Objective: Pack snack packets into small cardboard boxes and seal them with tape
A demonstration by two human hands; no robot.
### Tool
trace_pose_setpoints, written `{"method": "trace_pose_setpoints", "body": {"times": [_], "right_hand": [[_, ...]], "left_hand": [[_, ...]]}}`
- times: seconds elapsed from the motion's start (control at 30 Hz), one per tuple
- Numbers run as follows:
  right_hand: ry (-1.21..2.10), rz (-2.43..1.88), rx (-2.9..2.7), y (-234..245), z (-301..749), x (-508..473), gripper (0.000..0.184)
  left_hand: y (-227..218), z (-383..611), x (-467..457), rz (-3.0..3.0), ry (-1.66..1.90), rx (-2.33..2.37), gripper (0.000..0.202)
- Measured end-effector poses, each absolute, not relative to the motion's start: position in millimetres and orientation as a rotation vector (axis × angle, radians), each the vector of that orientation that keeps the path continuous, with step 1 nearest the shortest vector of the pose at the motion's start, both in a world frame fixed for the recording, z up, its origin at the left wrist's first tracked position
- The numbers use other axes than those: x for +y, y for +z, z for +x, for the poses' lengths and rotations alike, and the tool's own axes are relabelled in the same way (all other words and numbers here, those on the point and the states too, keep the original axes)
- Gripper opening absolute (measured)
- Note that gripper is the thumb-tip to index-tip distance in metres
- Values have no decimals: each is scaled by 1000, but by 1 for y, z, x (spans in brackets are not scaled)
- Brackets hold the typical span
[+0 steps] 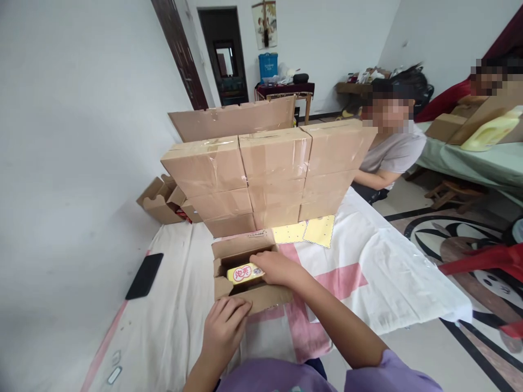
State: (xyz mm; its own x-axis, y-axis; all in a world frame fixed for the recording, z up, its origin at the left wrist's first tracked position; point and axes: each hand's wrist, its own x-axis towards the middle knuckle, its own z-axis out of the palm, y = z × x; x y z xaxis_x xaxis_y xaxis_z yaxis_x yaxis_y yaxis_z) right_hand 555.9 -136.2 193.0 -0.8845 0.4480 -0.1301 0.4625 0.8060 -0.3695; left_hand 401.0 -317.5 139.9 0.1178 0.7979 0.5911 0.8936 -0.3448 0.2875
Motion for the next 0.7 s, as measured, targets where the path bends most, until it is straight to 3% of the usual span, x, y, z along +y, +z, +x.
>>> {"method": "trace_pose_setpoints", "body": {"times": [0.13, 0.27, 0.37, 0.5, 0.7], "right_hand": [[-613, 740, 3080, 209, 573, -137, 34], [-312, 943, 3060, 237, 596, -129, 25], [-219, 846, 2976, 240, 596, -127, 14], [-186, 652, 2819, 220, 572, -139, 25], [-242, 725, 2788, 224, 557, -149, 34]], "left_hand": [[135, 403, -322, -2237, -1080, -1688, 23], [133, 399, -326, -2275, -1131, -1617, 28], [131, 399, -327, -2296, -1143, -1579, 26], [130, 401, -325, -2271, -1165, -1548, 25], [130, 388, -331, -2194, -1194, -1619, 27]]}}
